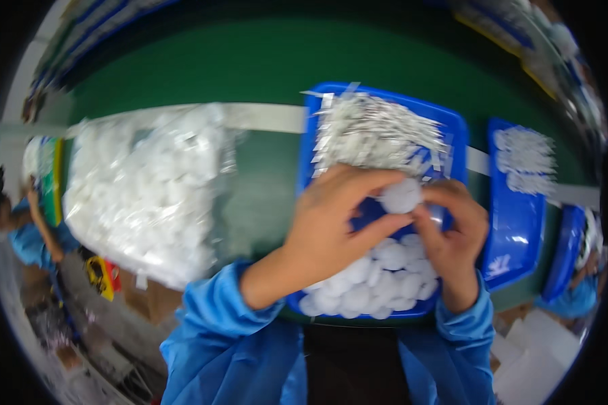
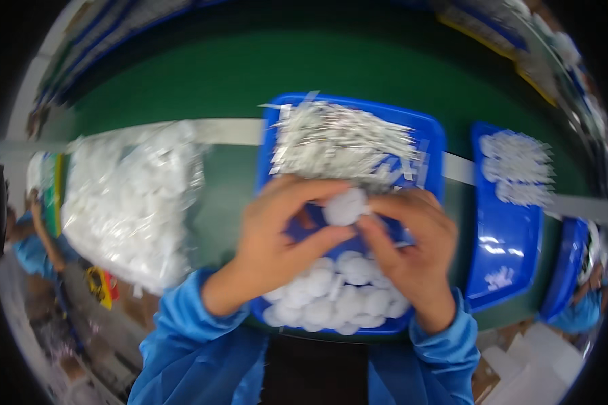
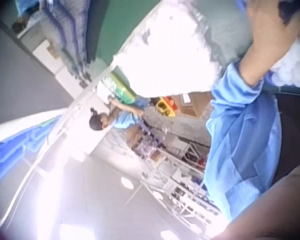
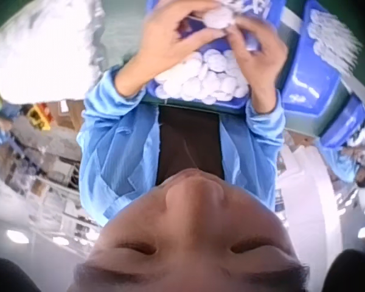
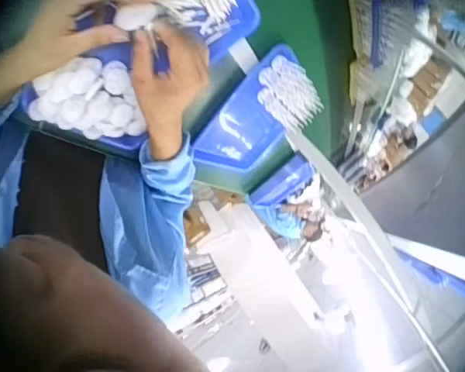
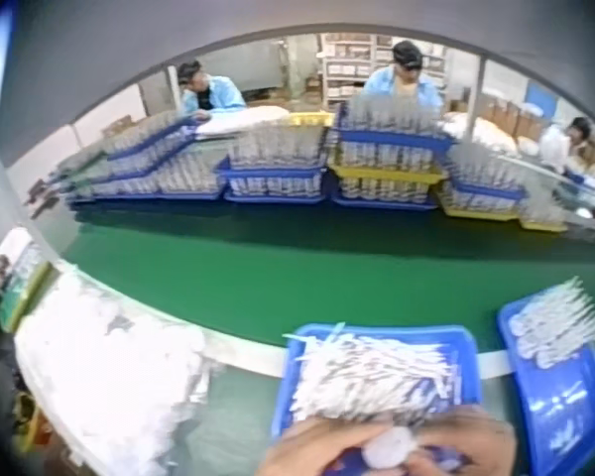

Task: The person inserts thin metal rods into white cotton pads held in their left hand. They repeatedly pick up a rod from a blue tray, insert it into the cotton, and place the finished item into a second blue tray.

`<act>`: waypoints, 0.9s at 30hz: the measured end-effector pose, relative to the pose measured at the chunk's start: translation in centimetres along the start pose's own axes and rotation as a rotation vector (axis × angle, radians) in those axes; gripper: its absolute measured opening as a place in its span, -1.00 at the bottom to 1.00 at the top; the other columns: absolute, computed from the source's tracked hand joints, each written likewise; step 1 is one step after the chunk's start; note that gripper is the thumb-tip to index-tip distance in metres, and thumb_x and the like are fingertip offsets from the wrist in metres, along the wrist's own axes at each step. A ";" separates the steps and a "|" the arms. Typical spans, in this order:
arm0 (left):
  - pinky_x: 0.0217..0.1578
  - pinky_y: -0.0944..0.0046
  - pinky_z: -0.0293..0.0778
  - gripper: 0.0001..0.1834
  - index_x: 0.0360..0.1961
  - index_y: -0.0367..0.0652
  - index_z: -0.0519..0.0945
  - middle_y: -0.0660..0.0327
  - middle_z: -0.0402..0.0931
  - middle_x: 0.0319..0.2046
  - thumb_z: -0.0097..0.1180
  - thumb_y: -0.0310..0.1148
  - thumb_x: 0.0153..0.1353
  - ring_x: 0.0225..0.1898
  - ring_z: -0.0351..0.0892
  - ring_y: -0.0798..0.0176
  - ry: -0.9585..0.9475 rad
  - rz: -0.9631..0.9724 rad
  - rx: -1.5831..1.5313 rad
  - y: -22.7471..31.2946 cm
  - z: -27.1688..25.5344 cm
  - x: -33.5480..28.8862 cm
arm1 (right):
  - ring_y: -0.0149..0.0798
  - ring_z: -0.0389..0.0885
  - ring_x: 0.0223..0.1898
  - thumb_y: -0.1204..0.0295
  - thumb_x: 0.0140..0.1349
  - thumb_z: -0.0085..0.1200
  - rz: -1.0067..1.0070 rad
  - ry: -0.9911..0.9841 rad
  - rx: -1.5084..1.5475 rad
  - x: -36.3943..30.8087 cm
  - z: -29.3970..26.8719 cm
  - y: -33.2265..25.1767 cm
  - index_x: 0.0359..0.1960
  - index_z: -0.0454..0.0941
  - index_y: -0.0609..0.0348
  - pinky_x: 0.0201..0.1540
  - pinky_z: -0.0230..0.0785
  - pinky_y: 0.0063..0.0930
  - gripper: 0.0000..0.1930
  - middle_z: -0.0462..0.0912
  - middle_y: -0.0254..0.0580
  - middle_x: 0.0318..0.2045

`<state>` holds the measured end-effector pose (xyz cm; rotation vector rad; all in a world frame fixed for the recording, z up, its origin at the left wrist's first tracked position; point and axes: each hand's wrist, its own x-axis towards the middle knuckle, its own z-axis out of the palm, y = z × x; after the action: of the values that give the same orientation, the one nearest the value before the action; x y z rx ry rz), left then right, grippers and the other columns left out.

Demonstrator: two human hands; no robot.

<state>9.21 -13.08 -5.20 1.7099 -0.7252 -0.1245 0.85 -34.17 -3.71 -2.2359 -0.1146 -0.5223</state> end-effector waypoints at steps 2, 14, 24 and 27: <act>-0.25 0.24 0.62 -0.45 0.14 -0.14 0.78 0.14 0.76 -0.02 0.65 -0.47 0.07 -0.10 0.70 0.16 0.019 0.050 0.051 0.7 0.0 0.2 | -0.08 0.79 -0.04 0.58 0.11 0.48 0.038 -0.029 0.167 0.9 -0.5 0.0 0.05 0.79 0.22 0.20 0.54 -0.25 -0.59 0.81 -0.08 -0.09; -0.25 0.25 0.61 -0.45 0.07 -0.20 0.79 0.07 0.79 0.02 0.66 -0.53 -0.03 -0.06 0.71 0.10 -0.013 0.194 0.187 1.1 0.0 0.2 | -0.43 0.83 -0.12 0.64 0.31 0.40 0.267 -0.080 0.597 -0.5 -0.3 0.4 0.10 0.72 0.31 -0.07 0.65 -0.49 -0.68 0.85 -0.24 -0.21; -0.14 0.17 0.61 -0.49 0.03 -0.14 0.83 0.18 0.81 -0.06 0.66 -0.45 -0.02 -0.15 0.69 0.10 0.027 0.319 0.193 0.7 0.2 0.3 | -0.39 0.82 -0.18 0.67 0.31 0.39 0.323 -0.054 0.567 -1.0 -0.5 -0.7 -0.01 0.72 0.29 -0.06 0.64 -0.48 -0.76 0.84 -0.24 -0.26; -0.17 0.19 0.58 -0.55 -0.03 -0.16 0.82 0.16 0.78 -0.18 0.68 -0.41 0.00 -0.18 0.67 0.16 0.073 0.140 -0.049 0.6 -1.1 0.1 | -0.29 0.82 -0.17 0.62 0.20 0.46 0.182 -0.110 0.113 -1.6 -3.2 -0.2 -0.05 0.76 0.19 -0.01 0.64 -0.39 -0.72 0.84 -0.26 -0.24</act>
<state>9.51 -12.22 -4.29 1.6030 -0.7790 0.0172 -1.77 -36.27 -2.33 -2.1384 0.0030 -0.2875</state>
